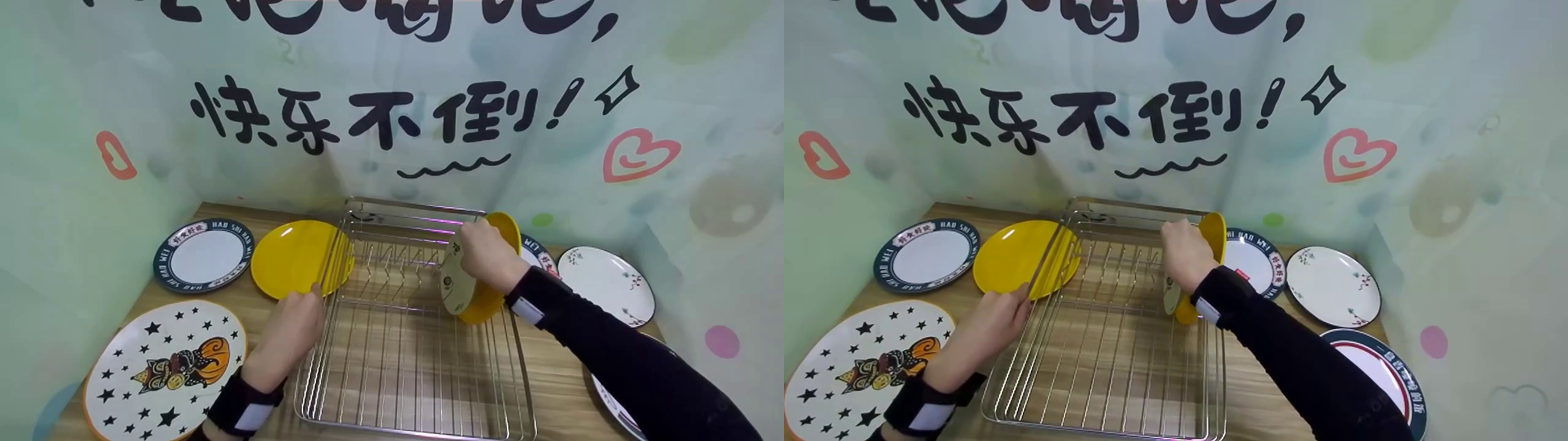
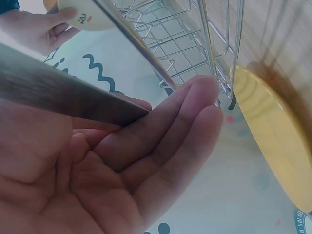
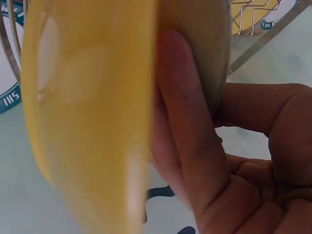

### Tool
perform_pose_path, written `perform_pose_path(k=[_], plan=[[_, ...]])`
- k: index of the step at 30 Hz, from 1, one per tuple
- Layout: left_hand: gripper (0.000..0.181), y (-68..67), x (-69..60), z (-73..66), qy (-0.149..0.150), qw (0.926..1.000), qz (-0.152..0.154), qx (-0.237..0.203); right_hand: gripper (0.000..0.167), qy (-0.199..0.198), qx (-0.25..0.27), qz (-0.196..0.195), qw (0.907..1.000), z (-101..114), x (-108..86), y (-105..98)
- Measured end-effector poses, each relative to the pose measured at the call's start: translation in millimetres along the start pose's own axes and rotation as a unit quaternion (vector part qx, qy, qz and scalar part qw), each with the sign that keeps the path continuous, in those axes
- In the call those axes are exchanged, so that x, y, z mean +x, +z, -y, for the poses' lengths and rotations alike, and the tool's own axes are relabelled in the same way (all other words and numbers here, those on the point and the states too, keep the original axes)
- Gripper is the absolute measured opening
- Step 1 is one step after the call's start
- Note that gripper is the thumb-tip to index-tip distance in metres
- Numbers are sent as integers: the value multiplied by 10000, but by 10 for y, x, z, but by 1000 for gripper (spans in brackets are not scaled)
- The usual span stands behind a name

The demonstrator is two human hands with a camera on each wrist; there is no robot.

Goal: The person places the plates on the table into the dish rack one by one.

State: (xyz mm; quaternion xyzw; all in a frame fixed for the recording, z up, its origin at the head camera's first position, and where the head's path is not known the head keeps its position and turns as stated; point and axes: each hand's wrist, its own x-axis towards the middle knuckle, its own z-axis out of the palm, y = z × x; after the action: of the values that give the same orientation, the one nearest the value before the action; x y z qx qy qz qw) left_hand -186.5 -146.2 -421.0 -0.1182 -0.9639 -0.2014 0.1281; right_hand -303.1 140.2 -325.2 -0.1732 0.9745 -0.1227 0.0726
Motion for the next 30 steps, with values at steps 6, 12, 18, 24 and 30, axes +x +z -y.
perform_pose_path(k=[6,12,18,24,30], plan=[[35,4,-2,-4,-103,9999,85,-103,33,-75,159,65,9998,-74,35,74],[32,8,-3,-2,-59,10000,24,28,29,-104,186,81,9997,-92,67,140],[32,6,1,-6,12,10000,-47,71,25,-157,105,116,9998,-72,84,161],[32,10,-6,-1,62,9999,-157,8,22,-333,-42,34,9994,-66,85,167],[34,18,-4,4,-13,9999,-42,-98,24,-313,-144,10,9994,-65,96,188]])
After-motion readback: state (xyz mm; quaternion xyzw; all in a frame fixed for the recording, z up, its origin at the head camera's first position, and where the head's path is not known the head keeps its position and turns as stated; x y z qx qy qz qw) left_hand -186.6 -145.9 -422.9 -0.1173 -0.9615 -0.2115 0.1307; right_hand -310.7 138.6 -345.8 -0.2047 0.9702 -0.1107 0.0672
